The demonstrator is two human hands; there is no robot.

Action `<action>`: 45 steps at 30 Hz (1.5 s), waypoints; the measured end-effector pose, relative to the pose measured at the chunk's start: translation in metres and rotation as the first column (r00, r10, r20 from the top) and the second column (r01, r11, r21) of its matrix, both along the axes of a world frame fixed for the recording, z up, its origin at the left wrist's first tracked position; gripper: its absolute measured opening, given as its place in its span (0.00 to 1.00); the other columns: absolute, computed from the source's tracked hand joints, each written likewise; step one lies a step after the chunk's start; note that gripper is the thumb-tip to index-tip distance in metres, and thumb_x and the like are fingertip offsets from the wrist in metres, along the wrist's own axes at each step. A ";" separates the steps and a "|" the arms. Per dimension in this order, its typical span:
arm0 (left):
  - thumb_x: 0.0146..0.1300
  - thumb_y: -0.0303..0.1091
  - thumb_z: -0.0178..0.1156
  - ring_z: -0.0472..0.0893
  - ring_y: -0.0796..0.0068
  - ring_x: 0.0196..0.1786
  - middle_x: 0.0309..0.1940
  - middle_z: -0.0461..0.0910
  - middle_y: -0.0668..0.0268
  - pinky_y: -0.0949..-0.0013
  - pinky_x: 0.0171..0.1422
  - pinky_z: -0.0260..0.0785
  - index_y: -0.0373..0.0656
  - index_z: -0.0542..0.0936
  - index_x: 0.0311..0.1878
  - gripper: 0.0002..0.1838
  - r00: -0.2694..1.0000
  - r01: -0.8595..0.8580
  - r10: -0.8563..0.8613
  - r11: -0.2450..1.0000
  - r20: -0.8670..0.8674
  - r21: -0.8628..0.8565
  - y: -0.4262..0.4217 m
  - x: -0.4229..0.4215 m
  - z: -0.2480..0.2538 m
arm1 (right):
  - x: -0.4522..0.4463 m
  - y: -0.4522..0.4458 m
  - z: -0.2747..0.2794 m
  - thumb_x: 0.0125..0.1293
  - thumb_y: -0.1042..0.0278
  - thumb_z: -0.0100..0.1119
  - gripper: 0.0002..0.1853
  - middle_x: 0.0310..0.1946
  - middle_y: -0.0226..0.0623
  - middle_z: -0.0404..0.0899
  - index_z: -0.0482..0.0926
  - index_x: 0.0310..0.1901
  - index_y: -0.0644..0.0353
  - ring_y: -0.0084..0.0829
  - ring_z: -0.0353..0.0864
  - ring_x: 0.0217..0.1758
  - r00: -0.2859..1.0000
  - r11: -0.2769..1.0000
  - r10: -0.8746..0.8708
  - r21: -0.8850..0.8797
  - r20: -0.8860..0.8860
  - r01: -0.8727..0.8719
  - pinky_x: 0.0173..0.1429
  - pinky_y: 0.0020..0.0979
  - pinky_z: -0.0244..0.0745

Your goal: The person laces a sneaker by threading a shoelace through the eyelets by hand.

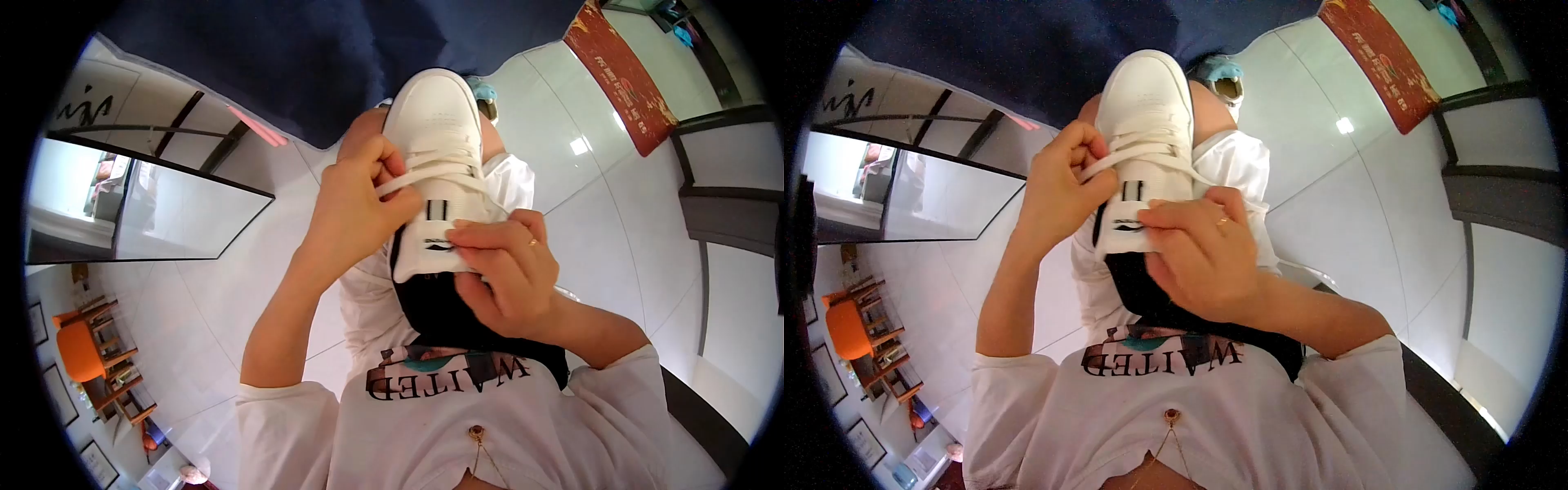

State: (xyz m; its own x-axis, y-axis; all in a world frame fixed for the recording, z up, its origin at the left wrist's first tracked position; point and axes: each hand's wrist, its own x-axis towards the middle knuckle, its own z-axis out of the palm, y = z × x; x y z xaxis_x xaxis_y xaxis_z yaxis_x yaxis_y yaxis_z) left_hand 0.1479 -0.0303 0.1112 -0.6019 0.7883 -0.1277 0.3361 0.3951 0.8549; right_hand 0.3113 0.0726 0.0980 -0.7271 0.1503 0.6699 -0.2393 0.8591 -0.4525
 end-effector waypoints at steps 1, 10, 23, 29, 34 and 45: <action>0.48 0.22 0.57 0.67 0.87 0.25 0.19 0.70 0.71 0.81 0.30 0.60 0.38 0.69 0.32 0.09 1.000 -0.016 0.016 1.000 0.008 -0.006 0.000 -0.001 0.000 | -0.003 -0.004 0.002 0.40 0.79 0.61 0.12 0.36 0.36 0.78 0.73 0.30 0.64 0.31 0.75 0.32 1.000 1.000 -0.017 0.011 -0.001 0.017 0.40 0.34 0.65; 0.48 0.22 0.57 0.70 0.82 0.34 0.29 0.72 0.68 0.77 0.42 0.63 0.39 0.70 0.38 0.12 0.993 -0.006 0.015 0.997 -0.114 0.077 -0.001 -0.005 0.001 | -0.011 -0.017 0.006 0.40 0.83 0.60 0.11 0.35 0.42 0.79 0.74 0.30 0.67 0.33 0.74 0.28 0.999 0.997 -0.038 0.064 -0.015 0.039 0.36 0.32 0.69; 0.40 0.17 0.57 0.72 0.68 0.44 0.57 0.74 0.68 0.68 0.50 0.59 0.44 0.78 0.51 0.29 0.616 0.391 -0.358 0.912 -0.702 -0.122 -0.027 0.026 0.019 | 0.001 0.002 -0.001 0.42 0.79 0.59 0.20 0.48 0.48 0.69 0.71 0.42 0.65 0.43 0.70 0.48 0.986 0.994 -0.074 -0.063 0.147 0.084 0.48 0.36 0.68; 0.45 0.21 0.57 0.71 0.69 0.42 0.55 0.75 0.67 0.69 0.47 0.61 0.42 0.79 0.50 0.24 0.434 0.433 -0.476 0.855 -0.765 -0.286 -0.024 0.024 0.025 | 0.005 0.012 -0.009 0.38 0.87 0.61 0.33 0.50 0.48 0.63 0.64 0.51 0.63 0.51 0.66 0.53 0.941 0.872 0.017 -0.465 0.338 0.152 0.56 0.37 0.66; 0.41 0.21 0.60 0.72 0.67 0.41 0.52 0.76 0.66 0.68 0.45 0.65 0.39 0.79 0.48 0.24 0.504 0.450 -0.380 0.882 -0.776 -0.140 -0.024 0.026 0.012 | 0.005 0.013 -0.009 0.41 0.86 0.59 0.30 0.49 0.48 0.63 0.64 0.51 0.63 0.49 0.66 0.53 0.949 0.866 0.045 -0.485 0.313 0.119 0.56 0.37 0.66; 0.36 0.27 0.63 0.74 0.68 0.39 0.46 0.78 0.62 0.65 0.45 0.65 0.37 0.78 0.45 0.25 0.492 0.453 -0.266 0.891 -0.829 -0.017 -0.024 0.042 -0.001 | 0.016 0.036 -0.006 0.50 0.74 0.60 0.23 0.48 0.48 0.67 0.66 0.50 0.65 0.45 0.69 0.51 0.965 0.867 0.086 -0.496 0.247 0.050 0.56 0.34 0.64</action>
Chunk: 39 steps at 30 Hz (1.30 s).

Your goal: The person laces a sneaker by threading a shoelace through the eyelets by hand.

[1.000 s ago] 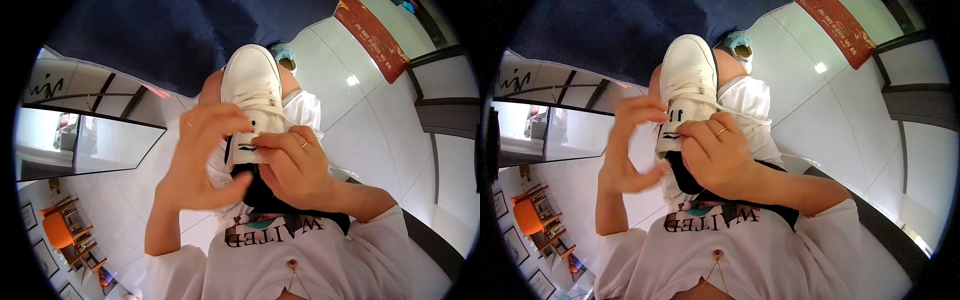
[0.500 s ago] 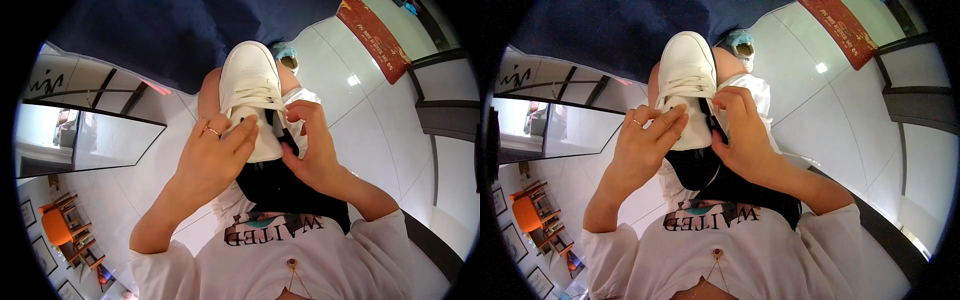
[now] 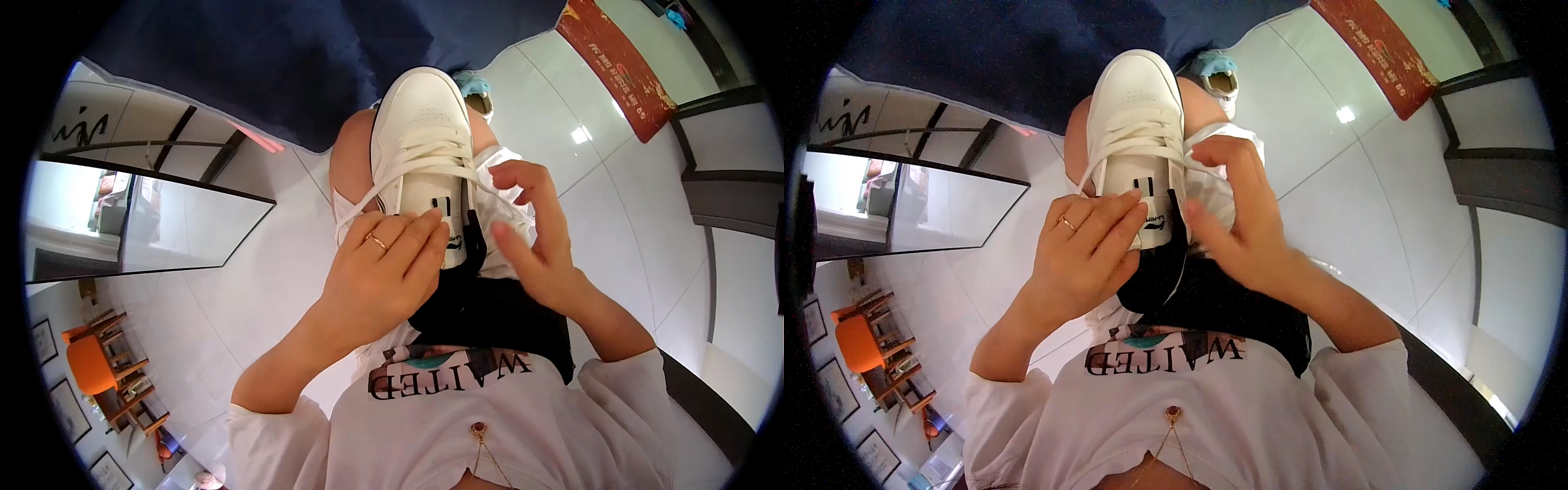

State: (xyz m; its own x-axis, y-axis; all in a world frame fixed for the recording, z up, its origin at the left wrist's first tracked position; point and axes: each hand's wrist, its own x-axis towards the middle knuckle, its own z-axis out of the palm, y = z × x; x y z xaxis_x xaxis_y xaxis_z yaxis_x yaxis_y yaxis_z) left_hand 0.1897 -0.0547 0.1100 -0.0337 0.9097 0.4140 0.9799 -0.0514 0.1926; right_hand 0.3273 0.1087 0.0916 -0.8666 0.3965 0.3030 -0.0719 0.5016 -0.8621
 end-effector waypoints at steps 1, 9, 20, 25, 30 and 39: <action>0.36 0.27 0.63 0.75 0.68 0.39 0.44 0.79 0.62 0.65 0.45 0.65 0.38 0.78 0.43 0.23 0.999 -0.003 0.003 1.000 0.032 0.015 0.000 -0.001 0.001 | -0.002 0.003 -0.005 0.54 0.74 0.58 0.21 0.47 0.48 0.68 0.66 0.50 0.65 0.44 0.69 0.51 0.998 0.999 -0.040 -0.021 0.047 0.041 0.55 0.33 0.64; 0.35 0.24 0.64 0.76 0.68 0.36 0.39 0.79 0.63 0.66 0.42 0.67 0.38 0.78 0.37 0.19 0.998 0.032 -0.039 0.994 0.058 0.107 -0.003 -0.004 -0.002 | -0.011 0.010 -0.019 0.63 0.74 0.54 0.05 0.26 0.37 0.74 0.74 0.38 0.65 0.27 0.70 0.30 0.978 0.972 -0.019 -0.226 0.209 0.068 0.35 0.27 0.66; 0.38 0.25 0.65 0.79 0.66 0.38 0.38 0.79 0.60 0.67 0.40 0.69 0.37 0.77 0.36 0.16 0.995 0.097 -0.093 0.985 -0.037 0.144 -0.006 -0.004 -0.006 | 0.008 0.039 -0.006 0.61 0.80 0.53 0.03 0.25 0.42 0.74 0.75 0.35 0.69 0.29 0.71 0.26 0.971 0.996 -0.086 0.021 0.222 0.084 0.33 0.28 0.68; 0.39 0.25 0.65 0.78 0.66 0.38 0.37 0.79 0.62 0.65 0.42 0.69 0.38 0.78 0.34 0.15 0.976 0.098 -0.107 0.994 0.190 0.057 -0.003 -0.009 0.018 | 0.024 0.077 0.007 0.62 0.80 0.54 0.03 0.24 0.36 0.73 0.76 0.35 0.70 0.24 0.70 0.26 0.934 0.995 -0.101 0.050 0.343 0.089 0.31 0.25 0.68; 0.43 0.22 0.65 0.78 0.66 0.36 0.34 0.80 0.62 0.67 0.42 0.68 0.38 0.78 0.36 0.13 0.946 0.002 -0.045 0.991 0.321 0.133 0.004 -0.024 0.032 | 0.062 0.145 -0.011 0.64 0.76 0.53 0.05 0.25 0.30 0.72 0.75 0.33 0.68 0.20 0.67 0.28 0.906 0.964 -0.266 0.086 0.330 0.252 0.34 0.21 0.65; 0.59 0.30 0.59 0.74 0.80 0.34 0.33 0.80 0.67 0.77 0.40 0.63 0.39 0.79 0.39 0.07 0.746 -0.270 0.275 0.957 0.607 -0.102 0.007 -0.053 0.029 | 0.137 0.231 -0.039 0.67 0.70 0.52 0.06 0.26 0.25 0.71 0.77 0.35 0.60 0.17 0.65 0.27 0.892 0.858 -0.338 -0.292 0.299 0.423 0.39 0.21 0.65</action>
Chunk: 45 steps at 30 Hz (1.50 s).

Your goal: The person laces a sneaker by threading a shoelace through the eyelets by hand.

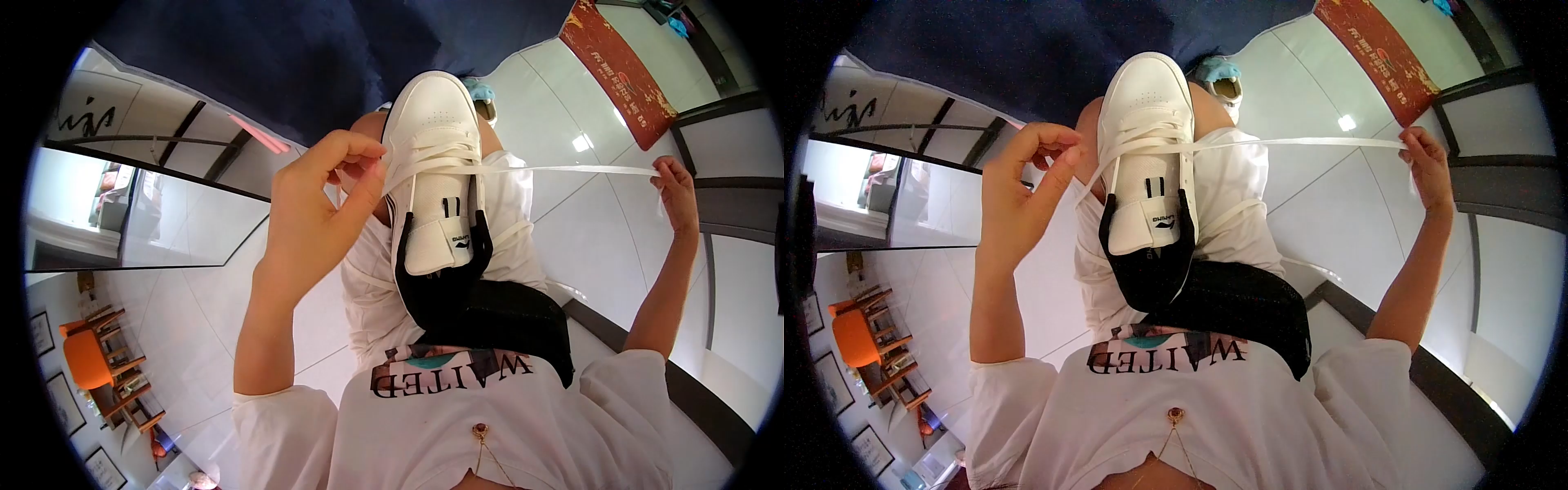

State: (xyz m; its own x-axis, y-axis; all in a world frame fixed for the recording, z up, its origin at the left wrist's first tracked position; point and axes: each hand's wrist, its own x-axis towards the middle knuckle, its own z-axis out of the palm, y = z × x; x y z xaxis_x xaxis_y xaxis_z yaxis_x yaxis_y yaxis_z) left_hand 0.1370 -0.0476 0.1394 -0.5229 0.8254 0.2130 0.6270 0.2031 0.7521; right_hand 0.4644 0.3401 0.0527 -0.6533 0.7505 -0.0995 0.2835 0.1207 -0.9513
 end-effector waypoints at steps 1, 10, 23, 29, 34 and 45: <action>0.59 0.30 0.59 0.74 0.80 0.33 0.32 0.80 0.67 0.77 0.40 0.63 0.39 0.79 0.39 0.07 1.000 0.007 -0.006 1.000 0.030 -0.026 -0.001 -0.002 -0.001 | 0.008 0.008 -0.001 0.68 0.69 0.51 0.06 0.27 0.25 0.71 0.78 0.38 0.59 0.16 0.66 0.27 0.983 0.977 -0.053 -0.212 -0.174 0.015 0.40 0.22 0.66; 0.60 0.30 0.59 0.72 0.84 0.32 0.29 0.77 0.70 0.78 0.40 0.64 0.38 0.79 0.37 0.06 0.971 0.040 -0.029 0.998 0.236 -0.042 -0.006 -0.011 -0.012 | 0.048 0.035 -0.010 0.68 0.70 0.50 0.09 0.30 0.27 0.75 0.72 0.48 0.59 0.17 0.72 0.31 0.900 0.904 -0.015 -0.390 -0.437 -0.174 0.46 0.26 0.71; 0.59 0.32 0.61 0.71 0.82 0.33 0.28 0.74 0.70 0.77 0.41 0.63 0.39 0.74 0.37 0.08 0.998 -0.004 0.009 0.997 0.061 -0.078 0.000 -0.001 -0.034 | 0.081 0.095 -0.031 0.69 0.72 0.47 0.12 0.36 0.38 0.77 0.71 0.52 0.66 0.28 0.76 0.35 0.784 0.672 -0.403 -0.734 -0.472 -0.097 0.42 0.27 0.75; 0.60 0.36 0.60 0.69 0.81 0.36 0.29 0.72 0.71 0.74 0.44 0.62 0.40 0.73 0.36 0.10 0.913 0.165 -0.015 0.928 0.407 -0.335 0.005 -0.008 -0.027 | 0.073 0.103 -0.037 0.70 0.75 0.43 0.14 0.42 0.48 0.73 0.67 0.56 0.67 0.38 0.74 0.44 0.654 0.600 -0.582 -0.798 -0.484 -0.058 0.45 0.35 0.75; 0.63 0.36 0.57 0.68 0.81 0.33 0.27 0.72 0.70 0.76 0.43 0.61 0.40 0.73 0.31 0.09 0.923 0.207 -0.159 0.973 0.349 -0.102 -0.005 -0.016 -0.028 | 0.082 0.123 -0.048 0.70 0.78 0.40 0.15 0.41 0.50 0.71 0.66 0.56 0.68 0.41 0.73 0.43 0.575 0.527 -0.685 -0.849 -0.447 -0.031 0.44 0.37 0.75; 0.68 0.42 0.48 0.70 0.70 0.50 0.41 0.72 0.61 0.66 0.57 0.55 0.45 0.74 0.27 0.15 0.724 0.060 -0.210 0.968 0.657 0.244 -0.056 -0.062 0.002 | 0.095 0.168 -0.071 0.69 0.82 0.33 0.16 0.52 0.55 0.70 0.66 0.55 0.73 0.50 0.73 0.54 0.125 0.371 -0.927 -0.911 -0.353 0.180 0.53 0.42 0.76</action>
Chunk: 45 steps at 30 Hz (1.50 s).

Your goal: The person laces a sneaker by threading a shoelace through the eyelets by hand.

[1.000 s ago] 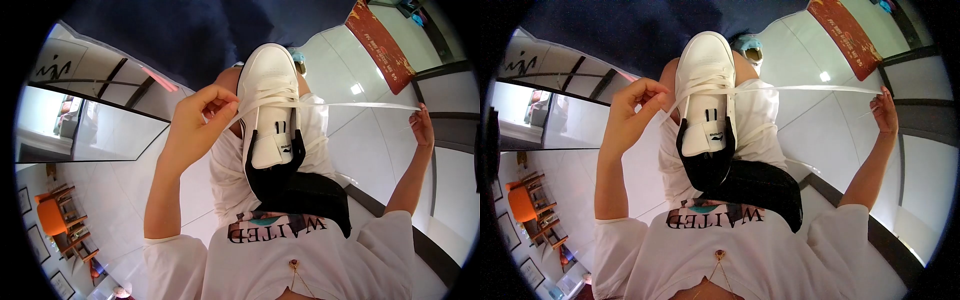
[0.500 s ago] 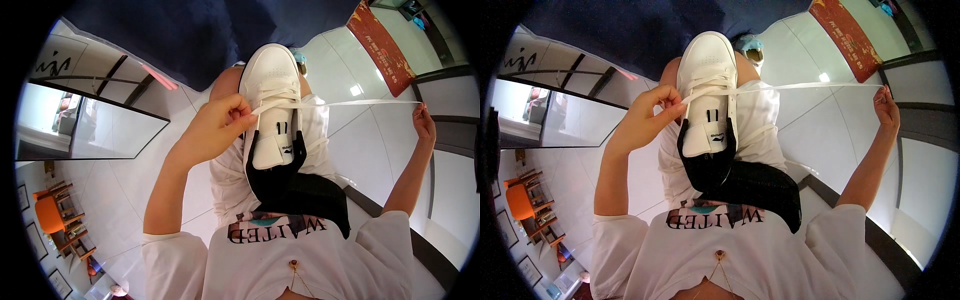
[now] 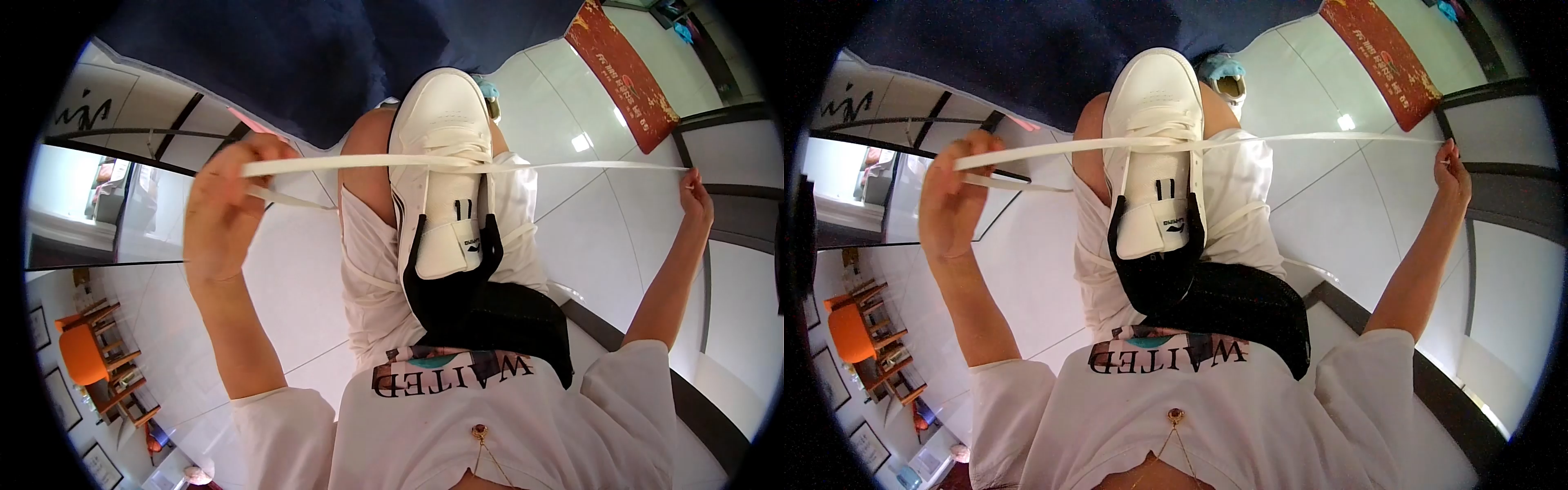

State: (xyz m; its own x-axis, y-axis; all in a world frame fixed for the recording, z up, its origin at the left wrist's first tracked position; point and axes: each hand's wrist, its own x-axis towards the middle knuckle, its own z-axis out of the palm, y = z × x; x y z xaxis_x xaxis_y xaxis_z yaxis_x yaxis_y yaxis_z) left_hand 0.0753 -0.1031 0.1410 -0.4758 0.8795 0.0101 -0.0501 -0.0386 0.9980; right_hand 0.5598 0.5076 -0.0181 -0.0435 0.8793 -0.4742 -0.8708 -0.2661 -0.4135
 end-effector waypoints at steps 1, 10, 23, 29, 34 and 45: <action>0.68 0.41 0.48 0.68 0.68 0.55 0.44 0.72 0.60 0.64 0.60 0.53 0.46 0.75 0.27 0.15 0.992 -0.007 -0.012 0.989 0.126 0.148 -0.007 -0.009 -0.001 | -0.001 -0.002 0.002 0.69 0.82 0.33 0.16 0.52 0.55 0.70 0.66 0.55 0.73 0.50 0.73 0.54 1.000 1.000 0.000 0.000 0.000 0.000 0.53 0.42 0.76; 0.70 0.36 0.43 0.59 0.57 0.68 0.53 0.71 0.59 0.46 0.72 0.38 0.44 0.71 0.38 0.09 0.855 -0.280 -0.032 0.811 0.517 0.514 -0.069 -0.058 0.033 | -0.035 -0.051 0.035 0.61 0.90 0.19 0.29 0.65 0.61 0.53 0.54 0.65 0.71 0.55 0.57 0.67 0.951 0.982 0.180 0.107 -0.253 -0.158 0.66 0.50 0.65; 0.69 0.30 0.40 0.68 0.54 0.56 0.41 0.70 0.52 0.42 0.70 0.41 0.36 0.67 0.36 0.09 0.819 -0.452 0.113 0.730 0.562 0.512 -0.183 -0.133 0.048 | -0.053 -0.070 0.036 0.70 0.79 0.38 0.15 0.49 0.58 0.70 0.62 0.55 0.78 0.46 0.73 0.55 0.847 0.890 0.161 0.295 0.507 -0.347 0.61 0.37 0.74; 0.69 0.32 0.44 0.71 0.62 0.56 0.37 0.73 0.61 0.47 0.63 0.48 0.39 0.71 0.40 0.08 0.605 -0.739 0.459 0.628 0.651 0.244 -0.287 -0.179 0.046 | -0.021 -0.037 0.009 0.73 0.68 0.37 0.17 0.34 0.45 0.75 0.68 0.52 0.74 0.34 0.76 0.36 0.877 0.927 0.218 0.191 0.428 -0.324 0.41 0.32 0.77; 0.68 0.30 0.46 0.73 0.63 0.54 0.34 0.75 0.62 0.46 0.62 0.49 0.40 0.72 0.39 0.06 0.255 -0.961 0.691 0.258 0.677 0.098 -0.318 -0.176 0.051 | -0.033 -0.045 0.023 0.73 0.65 0.39 0.16 0.25 0.38 0.71 0.72 0.50 0.69 0.29 0.71 0.27 0.818 0.974 0.162 0.044 0.552 -0.222 0.35 0.30 0.71; 0.68 0.23 0.44 0.69 0.69 0.33 0.26 0.67 0.58 0.70 0.41 0.65 0.29 0.69 0.39 0.06 0.469 -0.842 0.541 0.512 0.698 0.169 -0.323 -0.174 0.024 | -0.112 -0.100 0.062 0.67 0.69 0.53 0.08 0.24 0.27 0.73 0.76 0.42 0.63 0.14 0.63 0.21 0.725 0.711 0.282 0.370 0.629 -0.598 0.23 0.15 0.56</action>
